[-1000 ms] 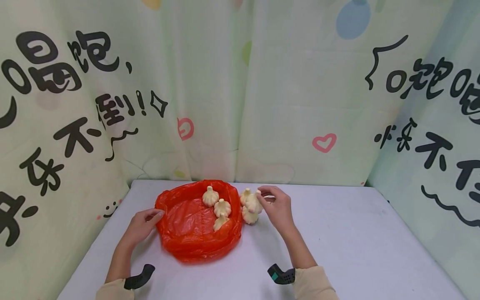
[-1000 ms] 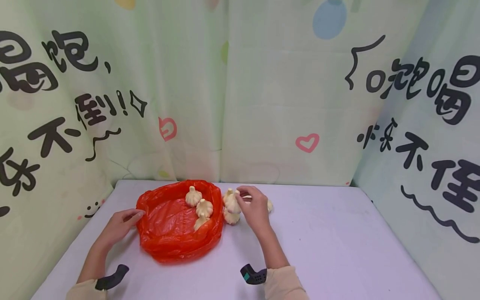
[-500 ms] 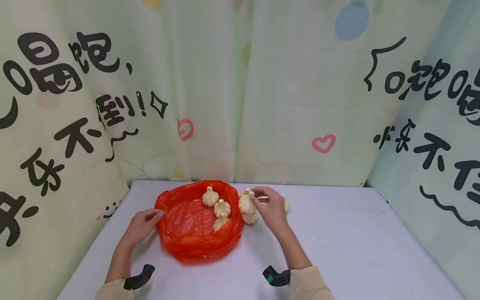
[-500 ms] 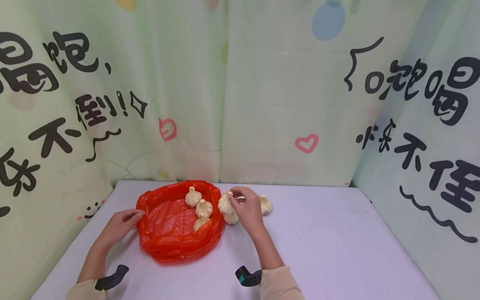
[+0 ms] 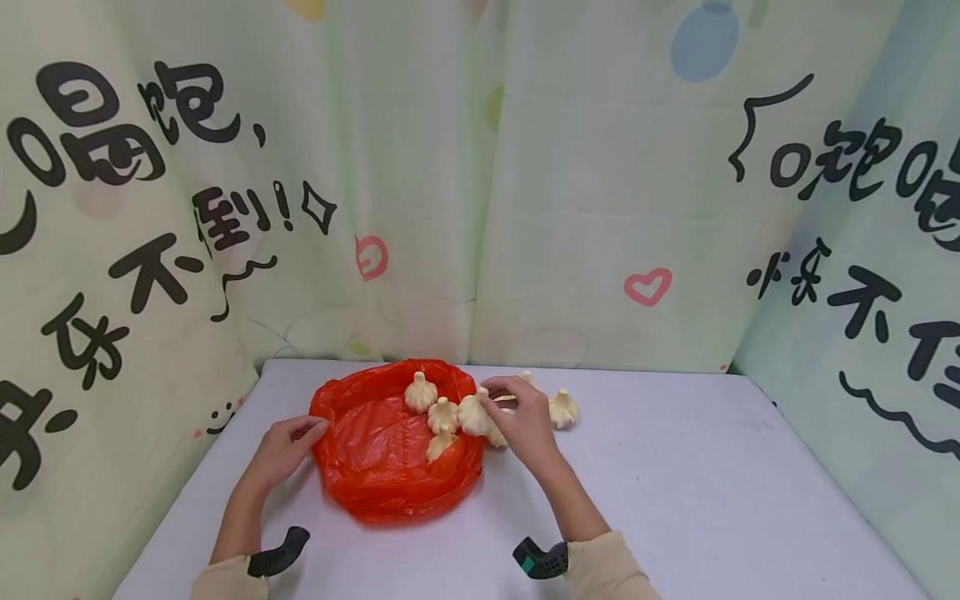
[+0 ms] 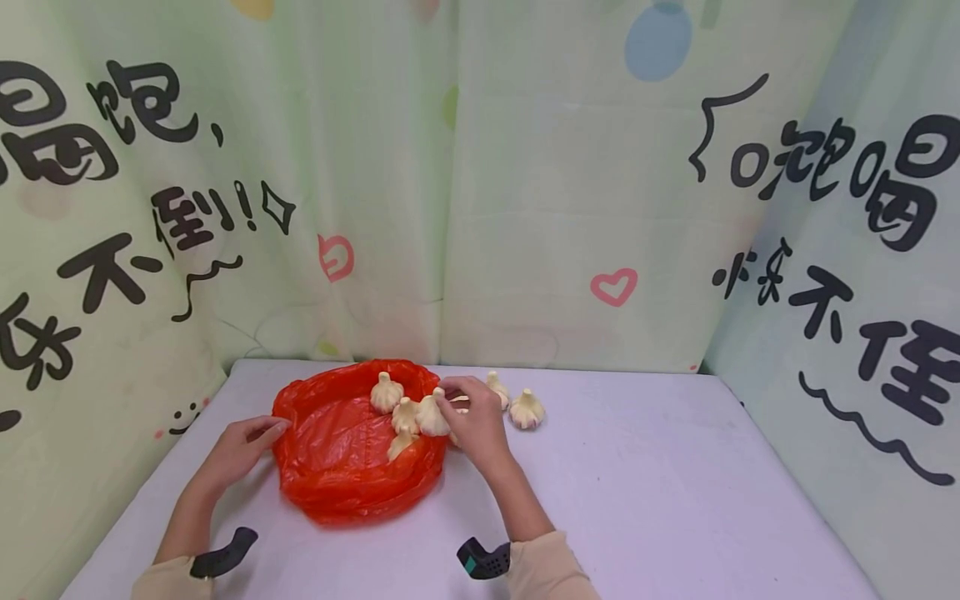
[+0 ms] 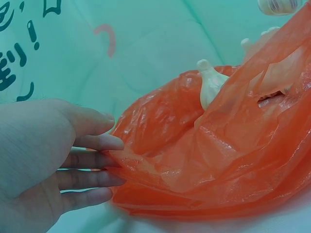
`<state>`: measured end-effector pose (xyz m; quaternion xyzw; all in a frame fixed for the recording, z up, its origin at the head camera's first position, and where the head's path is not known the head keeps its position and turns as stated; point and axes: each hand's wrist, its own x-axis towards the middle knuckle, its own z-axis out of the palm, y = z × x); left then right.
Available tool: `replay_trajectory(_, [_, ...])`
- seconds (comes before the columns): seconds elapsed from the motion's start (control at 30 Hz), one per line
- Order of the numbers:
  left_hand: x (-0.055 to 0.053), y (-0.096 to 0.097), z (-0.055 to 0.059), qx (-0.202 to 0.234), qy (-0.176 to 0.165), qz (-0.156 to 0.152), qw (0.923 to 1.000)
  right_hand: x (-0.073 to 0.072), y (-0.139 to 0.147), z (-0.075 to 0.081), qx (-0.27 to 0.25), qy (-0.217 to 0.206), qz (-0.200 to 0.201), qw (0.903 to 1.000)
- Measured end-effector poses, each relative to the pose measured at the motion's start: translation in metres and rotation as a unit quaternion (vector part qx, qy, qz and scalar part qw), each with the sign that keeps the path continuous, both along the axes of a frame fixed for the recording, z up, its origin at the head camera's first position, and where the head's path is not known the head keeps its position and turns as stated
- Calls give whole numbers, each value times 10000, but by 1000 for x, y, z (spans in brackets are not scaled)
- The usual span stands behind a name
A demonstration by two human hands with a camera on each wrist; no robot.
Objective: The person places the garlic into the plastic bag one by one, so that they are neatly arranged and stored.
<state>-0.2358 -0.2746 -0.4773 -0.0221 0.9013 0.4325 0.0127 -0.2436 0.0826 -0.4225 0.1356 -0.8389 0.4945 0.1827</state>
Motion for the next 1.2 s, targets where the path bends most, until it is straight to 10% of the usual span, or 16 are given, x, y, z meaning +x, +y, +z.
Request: replay_trajectory(1.2, [0,-1,0,9,60,-40,10000,10,-37,2,-8,-89,659,9978])
